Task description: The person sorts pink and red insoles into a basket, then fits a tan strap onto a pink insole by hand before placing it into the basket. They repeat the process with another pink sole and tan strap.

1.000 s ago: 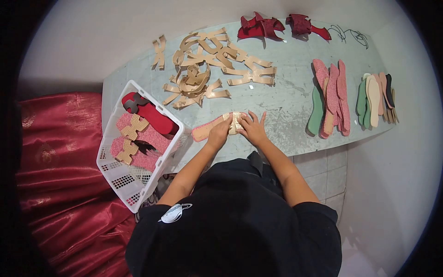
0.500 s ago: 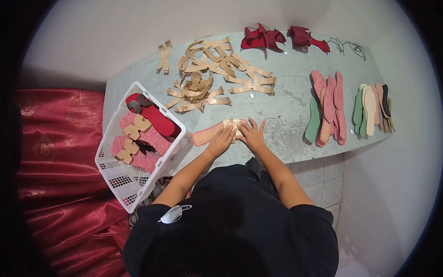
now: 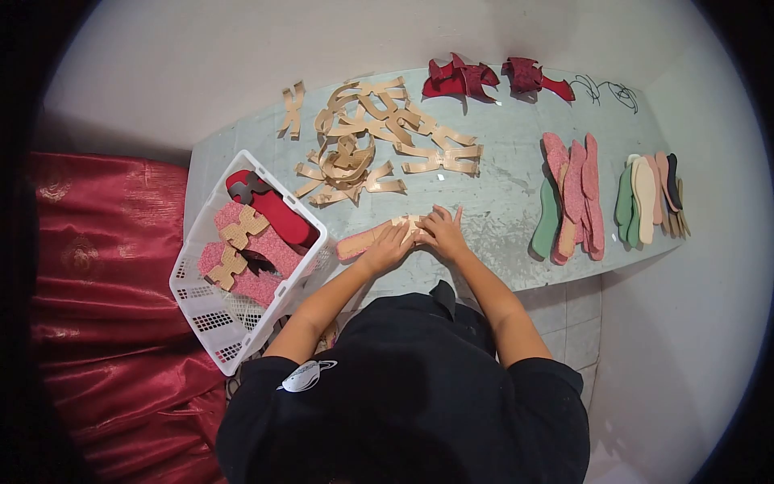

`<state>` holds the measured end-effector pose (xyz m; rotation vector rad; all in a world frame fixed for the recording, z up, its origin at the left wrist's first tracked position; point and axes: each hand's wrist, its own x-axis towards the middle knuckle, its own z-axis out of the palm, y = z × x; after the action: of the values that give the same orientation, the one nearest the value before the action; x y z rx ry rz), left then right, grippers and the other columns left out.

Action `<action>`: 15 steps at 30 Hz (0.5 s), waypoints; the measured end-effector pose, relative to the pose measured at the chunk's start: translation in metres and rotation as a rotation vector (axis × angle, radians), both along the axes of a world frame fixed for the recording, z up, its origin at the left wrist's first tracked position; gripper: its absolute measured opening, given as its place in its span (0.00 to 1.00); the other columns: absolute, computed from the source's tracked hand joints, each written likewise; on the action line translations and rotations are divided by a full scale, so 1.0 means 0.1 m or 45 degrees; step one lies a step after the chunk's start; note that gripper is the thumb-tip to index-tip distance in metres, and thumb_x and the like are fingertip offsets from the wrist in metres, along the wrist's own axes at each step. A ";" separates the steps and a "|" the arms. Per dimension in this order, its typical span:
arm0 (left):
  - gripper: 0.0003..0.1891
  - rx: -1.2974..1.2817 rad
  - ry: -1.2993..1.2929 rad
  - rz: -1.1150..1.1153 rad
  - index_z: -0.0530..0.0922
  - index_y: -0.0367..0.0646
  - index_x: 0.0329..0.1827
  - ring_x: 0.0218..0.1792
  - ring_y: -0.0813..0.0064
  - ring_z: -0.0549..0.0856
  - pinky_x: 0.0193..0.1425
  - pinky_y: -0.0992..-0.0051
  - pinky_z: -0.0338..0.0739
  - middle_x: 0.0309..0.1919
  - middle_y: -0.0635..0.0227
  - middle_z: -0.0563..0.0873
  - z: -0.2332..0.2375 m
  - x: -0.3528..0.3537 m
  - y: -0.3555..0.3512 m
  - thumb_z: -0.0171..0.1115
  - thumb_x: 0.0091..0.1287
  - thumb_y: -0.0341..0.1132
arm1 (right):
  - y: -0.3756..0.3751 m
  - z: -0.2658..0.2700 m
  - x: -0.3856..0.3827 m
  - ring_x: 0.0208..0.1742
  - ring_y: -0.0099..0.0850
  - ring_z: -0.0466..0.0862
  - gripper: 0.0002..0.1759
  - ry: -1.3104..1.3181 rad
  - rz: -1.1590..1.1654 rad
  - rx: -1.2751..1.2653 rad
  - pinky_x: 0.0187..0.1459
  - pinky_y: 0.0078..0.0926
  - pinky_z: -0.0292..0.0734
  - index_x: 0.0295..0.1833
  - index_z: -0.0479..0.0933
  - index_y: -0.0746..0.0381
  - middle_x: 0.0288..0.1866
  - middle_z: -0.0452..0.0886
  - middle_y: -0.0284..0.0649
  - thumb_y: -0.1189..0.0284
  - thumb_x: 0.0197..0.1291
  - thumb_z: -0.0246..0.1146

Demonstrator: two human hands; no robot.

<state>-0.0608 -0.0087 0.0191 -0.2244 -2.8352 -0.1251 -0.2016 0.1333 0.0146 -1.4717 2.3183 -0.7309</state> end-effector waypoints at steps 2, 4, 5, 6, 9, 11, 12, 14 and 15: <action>0.23 -0.024 0.114 -0.044 0.69 0.41 0.59 0.46 0.58 0.79 0.53 0.64 0.72 0.47 0.52 0.77 -0.05 -0.02 -0.01 0.54 0.59 0.35 | -0.02 0.02 -0.06 0.67 0.41 0.59 0.22 0.039 0.085 0.022 0.61 0.73 0.30 0.48 0.77 0.49 0.51 0.74 0.29 0.48 0.54 0.55; 0.21 -0.035 0.105 -0.026 0.70 0.41 0.57 0.45 0.59 0.79 0.52 0.64 0.73 0.46 0.53 0.77 0.00 -0.10 -0.03 0.54 0.59 0.35 | -0.06 0.05 -0.07 0.67 0.41 0.59 0.21 -0.021 0.029 -0.012 0.61 0.73 0.29 0.47 0.78 0.49 0.51 0.74 0.28 0.49 0.55 0.55; 0.20 -0.037 0.091 -0.003 0.71 0.41 0.55 0.43 0.60 0.80 0.51 0.65 0.74 0.45 0.53 0.78 0.02 -0.12 -0.02 0.54 0.59 0.35 | -0.05 0.04 -0.06 0.67 0.40 0.59 0.20 -0.087 -0.024 -0.036 0.61 0.73 0.29 0.47 0.78 0.49 0.51 0.74 0.28 0.50 0.56 0.54; 0.20 -0.029 0.084 -0.006 0.71 0.41 0.55 0.43 0.60 0.80 0.51 0.65 0.74 0.45 0.53 0.78 0.03 -0.12 -0.02 0.54 0.59 0.35 | -0.04 0.03 -0.05 0.67 0.40 0.59 0.20 -0.094 -0.027 -0.029 0.61 0.73 0.29 0.47 0.78 0.49 0.51 0.74 0.28 0.50 0.56 0.54; 0.17 -0.104 0.005 -0.030 0.73 0.41 0.50 0.42 0.62 0.80 0.48 0.66 0.75 0.44 0.54 0.78 0.05 -0.16 -0.09 0.55 0.58 0.35 | -0.08 0.05 -0.09 0.67 0.40 0.59 0.17 -0.091 -0.032 -0.042 0.61 0.72 0.27 0.46 0.78 0.49 0.51 0.74 0.27 0.53 0.59 0.53; 0.16 -0.159 0.106 -0.094 0.73 0.41 0.49 0.41 0.64 0.80 0.46 0.68 0.76 0.43 0.56 0.78 0.02 -0.19 -0.12 0.55 0.58 0.36 | -0.08 0.11 -0.10 0.68 0.39 0.58 0.16 -0.089 -0.020 0.059 0.62 0.71 0.25 0.46 0.78 0.49 0.52 0.74 0.25 0.55 0.62 0.51; 0.16 -0.161 0.108 -0.098 0.73 0.41 0.49 0.41 0.64 0.80 0.46 0.68 0.76 0.43 0.56 0.78 0.00 -0.19 -0.12 0.55 0.58 0.36 | -0.09 0.09 -0.10 0.68 0.39 0.58 0.16 -0.087 -0.024 0.056 0.62 0.71 0.25 0.46 0.78 0.49 0.52 0.74 0.25 0.55 0.62 0.51; 0.17 -0.134 0.044 -0.073 0.73 0.44 0.50 0.41 0.65 0.80 0.44 0.69 0.77 0.43 0.57 0.79 -0.05 -0.20 -0.11 0.55 0.58 0.36 | -0.11 0.06 -0.10 0.69 0.40 0.56 0.16 -0.146 -0.073 0.049 0.62 0.71 0.25 0.47 0.78 0.49 0.54 0.74 0.24 0.56 0.64 0.49; 0.19 -0.104 -0.020 -0.036 0.72 0.48 0.54 0.42 0.65 0.80 0.45 0.69 0.77 0.44 0.57 0.79 -0.07 -0.21 -0.11 0.55 0.57 0.36 | -0.11 0.08 -0.11 0.70 0.40 0.55 0.17 -0.166 -0.067 0.095 0.63 0.70 0.25 0.48 0.78 0.50 0.55 0.73 0.24 0.57 0.64 0.48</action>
<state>-0.0817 -0.0194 0.0123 -0.2828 -2.8560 -0.0173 -0.2123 0.1227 0.0225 -1.2967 2.2679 -0.7229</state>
